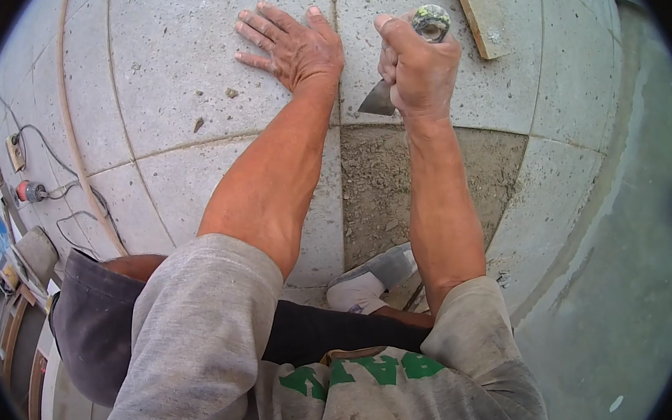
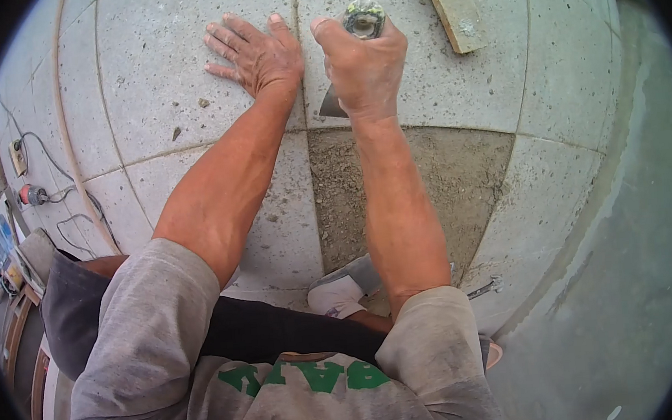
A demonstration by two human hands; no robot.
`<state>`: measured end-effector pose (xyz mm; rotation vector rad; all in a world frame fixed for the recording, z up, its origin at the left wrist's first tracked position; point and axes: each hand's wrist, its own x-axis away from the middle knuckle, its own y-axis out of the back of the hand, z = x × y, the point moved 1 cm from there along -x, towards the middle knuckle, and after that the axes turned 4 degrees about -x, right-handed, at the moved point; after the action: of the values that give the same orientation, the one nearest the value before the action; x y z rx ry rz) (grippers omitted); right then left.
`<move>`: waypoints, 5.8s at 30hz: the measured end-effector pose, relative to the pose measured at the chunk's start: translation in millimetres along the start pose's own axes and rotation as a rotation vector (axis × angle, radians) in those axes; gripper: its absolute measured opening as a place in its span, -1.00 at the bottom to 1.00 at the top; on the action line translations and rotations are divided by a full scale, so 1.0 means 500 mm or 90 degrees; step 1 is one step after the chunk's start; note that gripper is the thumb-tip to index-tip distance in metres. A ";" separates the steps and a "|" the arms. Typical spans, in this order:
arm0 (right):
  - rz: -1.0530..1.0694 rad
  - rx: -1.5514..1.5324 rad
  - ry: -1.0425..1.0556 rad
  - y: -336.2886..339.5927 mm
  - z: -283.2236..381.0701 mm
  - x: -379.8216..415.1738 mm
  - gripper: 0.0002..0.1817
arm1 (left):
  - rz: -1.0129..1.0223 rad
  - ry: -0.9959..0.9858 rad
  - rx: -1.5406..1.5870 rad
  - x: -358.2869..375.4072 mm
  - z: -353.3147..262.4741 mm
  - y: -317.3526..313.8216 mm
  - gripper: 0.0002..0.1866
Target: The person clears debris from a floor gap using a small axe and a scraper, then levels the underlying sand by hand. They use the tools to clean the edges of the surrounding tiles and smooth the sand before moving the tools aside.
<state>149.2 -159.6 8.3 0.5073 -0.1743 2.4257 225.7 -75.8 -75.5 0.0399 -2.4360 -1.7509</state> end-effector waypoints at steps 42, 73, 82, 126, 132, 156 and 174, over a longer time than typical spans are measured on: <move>-0.020 -0.020 -0.001 -0.032 0.039 -0.009 -0.78 | 0.008 -0.010 0.020 -0.020 -0.013 0.010 -0.15; -0.022 0.230 -0.022 0.168 0.045 0.102 -0.74 | -0.001 -0.005 -0.019 -0.022 -0.006 -0.012 -0.15; 0.118 0.758 0.154 0.364 0.073 0.321 -0.45 | 0.001 -0.010 -0.020 -0.033 0.014 -0.019 -0.07; -0.145 0.682 -0.241 0.729 0.001 0.490 -0.63 | 0.506 -0.889 -0.075 0.405 0.025 0.084 -0.36; -0.330 0.520 -0.087 0.580 -0.204 0.497 -0.52 | 0.520 -0.879 -0.117 0.404 0.022 0.077 -0.33; -0.344 0.519 -0.116 0.595 -0.163 0.461 -0.56 | 0.478 -0.851 -0.120 0.429 0.028 0.065 -0.27; -0.388 0.423 0.031 0.613 -0.145 0.482 -0.54 | 0.487 -0.817 -0.148 0.433 0.024 0.074 -0.28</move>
<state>-237.0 -244.2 38.8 0.6646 0.7288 1.8427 12.3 -75.0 -23.1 -2.2644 -2.1018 -1.8051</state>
